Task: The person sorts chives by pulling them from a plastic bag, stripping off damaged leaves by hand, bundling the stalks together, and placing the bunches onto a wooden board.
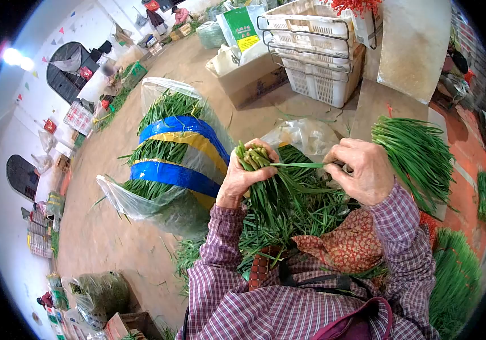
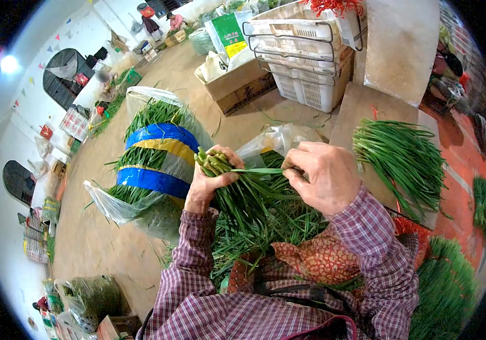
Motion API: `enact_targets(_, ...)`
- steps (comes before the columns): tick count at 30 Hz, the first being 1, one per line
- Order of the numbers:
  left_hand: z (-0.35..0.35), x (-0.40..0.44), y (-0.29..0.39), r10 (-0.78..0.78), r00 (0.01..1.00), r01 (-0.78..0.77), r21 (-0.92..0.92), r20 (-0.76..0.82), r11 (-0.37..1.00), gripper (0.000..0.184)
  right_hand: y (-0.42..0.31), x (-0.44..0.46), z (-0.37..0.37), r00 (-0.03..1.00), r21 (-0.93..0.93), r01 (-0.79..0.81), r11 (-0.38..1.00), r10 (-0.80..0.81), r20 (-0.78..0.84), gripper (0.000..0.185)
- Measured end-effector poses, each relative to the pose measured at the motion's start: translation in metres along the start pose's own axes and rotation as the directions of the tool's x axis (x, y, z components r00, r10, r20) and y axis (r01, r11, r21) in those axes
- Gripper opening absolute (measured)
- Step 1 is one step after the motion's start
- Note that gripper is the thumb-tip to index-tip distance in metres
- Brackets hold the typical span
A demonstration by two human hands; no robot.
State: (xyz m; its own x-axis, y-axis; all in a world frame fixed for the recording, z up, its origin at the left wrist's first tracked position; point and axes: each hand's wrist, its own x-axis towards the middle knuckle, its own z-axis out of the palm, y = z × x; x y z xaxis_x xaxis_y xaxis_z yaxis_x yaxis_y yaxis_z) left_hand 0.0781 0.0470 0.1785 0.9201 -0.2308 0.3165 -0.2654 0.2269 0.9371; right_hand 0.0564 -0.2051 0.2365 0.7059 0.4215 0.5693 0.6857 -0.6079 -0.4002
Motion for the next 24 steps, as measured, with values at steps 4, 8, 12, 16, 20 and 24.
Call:
enact_targets(4,0.001,0.002,-0.001,-0.049,0.999,0.047,0.118,0.011,0.992,0.027,0.005,-0.005,-0.01,0.999,-0.007,-0.036,0.999,0.036,0.015,0.008)
enact_targets(8,-0.011,0.001,-0.01,-0.05,0.993,0.055,0.041,-0.108,0.998,0.032,0.01,-0.014,-0.033,0.994,-0.007,-0.087,0.996,0.088,0.064,0.008)
enact_targets(12,-0.022,0.001,-0.019,-0.025,0.987,0.026,-0.002,-0.16,1.0,0.032,0.009,-0.02,-0.046,0.991,0.0,-0.122,0.993,0.122,0.053,0.008)
enact_targets(16,-0.047,0.0,-0.026,0.045,0.948,-0.129,-0.25,-0.315,0.96,0.029,0.011,-0.03,-0.066,0.984,-0.022,-0.154,0.988,0.155,0.086,0.012)
enact_targets(20,-0.033,0.003,-0.031,-0.004,0.96,-0.124,-0.435,-0.282,0.892,0.029,-0.01,-0.033,-0.028,0.967,0.131,-0.041,0.99,0.007,0.254,0.02)
enact_targets(24,-0.005,0.001,-0.021,-0.096,0.97,-0.055,-0.584,-0.225,0.81,0.028,-0.026,-0.017,0.041,0.998,0.386,-0.001,0.923,-0.024,0.06,0.009)
